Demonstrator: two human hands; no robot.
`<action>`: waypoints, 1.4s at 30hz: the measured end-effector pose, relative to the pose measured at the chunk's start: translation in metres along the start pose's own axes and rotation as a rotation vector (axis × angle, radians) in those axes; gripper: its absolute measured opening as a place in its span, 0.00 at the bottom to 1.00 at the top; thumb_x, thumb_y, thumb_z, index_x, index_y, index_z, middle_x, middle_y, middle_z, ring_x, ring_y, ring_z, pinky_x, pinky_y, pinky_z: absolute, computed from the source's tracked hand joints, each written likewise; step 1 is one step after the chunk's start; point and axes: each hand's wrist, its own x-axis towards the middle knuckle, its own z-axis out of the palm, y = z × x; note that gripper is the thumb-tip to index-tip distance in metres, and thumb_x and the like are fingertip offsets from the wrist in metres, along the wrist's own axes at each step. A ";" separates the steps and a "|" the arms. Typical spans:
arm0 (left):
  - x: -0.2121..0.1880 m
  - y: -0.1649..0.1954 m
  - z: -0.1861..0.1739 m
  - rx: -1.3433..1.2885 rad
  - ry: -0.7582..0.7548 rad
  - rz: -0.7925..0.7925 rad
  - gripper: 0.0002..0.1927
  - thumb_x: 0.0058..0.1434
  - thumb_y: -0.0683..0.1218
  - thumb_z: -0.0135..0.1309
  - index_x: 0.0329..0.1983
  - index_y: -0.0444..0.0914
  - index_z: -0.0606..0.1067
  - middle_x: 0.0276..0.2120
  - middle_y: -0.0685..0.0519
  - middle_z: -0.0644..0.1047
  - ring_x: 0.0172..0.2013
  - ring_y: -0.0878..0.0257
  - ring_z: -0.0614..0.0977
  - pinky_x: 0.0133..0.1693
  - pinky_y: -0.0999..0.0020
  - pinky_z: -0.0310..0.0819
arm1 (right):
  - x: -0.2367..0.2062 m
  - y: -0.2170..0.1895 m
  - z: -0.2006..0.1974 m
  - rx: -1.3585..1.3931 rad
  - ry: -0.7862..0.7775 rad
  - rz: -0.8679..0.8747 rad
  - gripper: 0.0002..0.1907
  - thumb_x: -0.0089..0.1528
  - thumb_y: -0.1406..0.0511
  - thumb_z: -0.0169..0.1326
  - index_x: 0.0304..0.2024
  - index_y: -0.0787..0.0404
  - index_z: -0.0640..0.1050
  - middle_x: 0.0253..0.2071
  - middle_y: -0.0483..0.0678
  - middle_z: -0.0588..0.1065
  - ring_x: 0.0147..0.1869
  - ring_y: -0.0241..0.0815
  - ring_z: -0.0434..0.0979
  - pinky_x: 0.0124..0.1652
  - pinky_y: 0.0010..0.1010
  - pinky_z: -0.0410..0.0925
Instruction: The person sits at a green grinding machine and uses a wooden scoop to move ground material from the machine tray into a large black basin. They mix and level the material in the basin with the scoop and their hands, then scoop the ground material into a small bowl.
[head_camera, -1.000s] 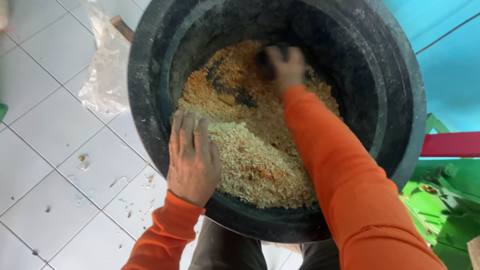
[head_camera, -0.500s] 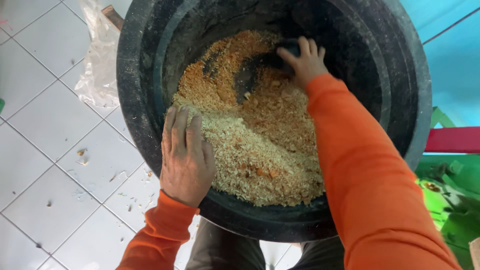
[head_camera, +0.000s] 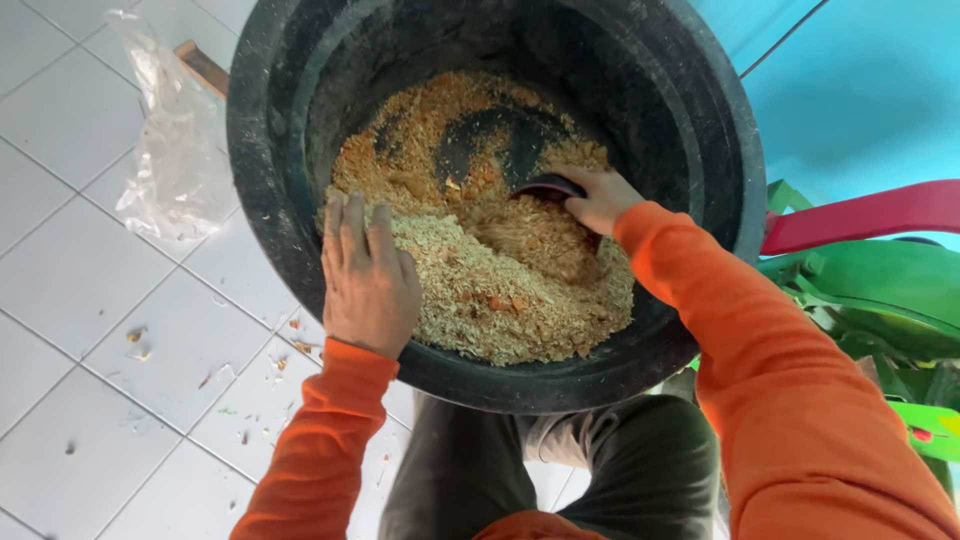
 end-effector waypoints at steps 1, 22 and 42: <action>0.000 -0.001 0.001 0.006 -0.016 0.003 0.25 0.62 0.38 0.52 0.62 0.26 0.69 0.63 0.34 0.67 0.68 0.35 0.64 0.66 0.44 0.61 | -0.002 0.005 0.000 0.080 0.047 -0.046 0.32 0.64 0.62 0.49 0.72 0.41 0.66 0.58 0.56 0.77 0.56 0.57 0.79 0.54 0.46 0.69; 0.186 -0.020 0.182 0.395 -1.210 0.505 0.12 0.63 0.42 0.56 0.49 0.45 0.83 0.51 0.45 0.81 0.50 0.45 0.81 0.48 0.50 0.78 | 0.066 0.040 0.016 0.072 -0.062 -0.060 0.31 0.63 0.65 0.52 0.70 0.45 0.68 0.62 0.54 0.74 0.62 0.56 0.75 0.57 0.45 0.68; 0.197 -0.017 0.204 0.444 -1.140 0.445 0.15 0.61 0.45 0.55 0.50 0.36 0.82 0.49 0.37 0.81 0.50 0.41 0.83 0.51 0.51 0.78 | 0.071 0.064 0.012 0.287 -0.070 -0.052 0.27 0.61 0.63 0.50 0.64 0.38 0.76 0.56 0.44 0.79 0.59 0.48 0.77 0.58 0.41 0.66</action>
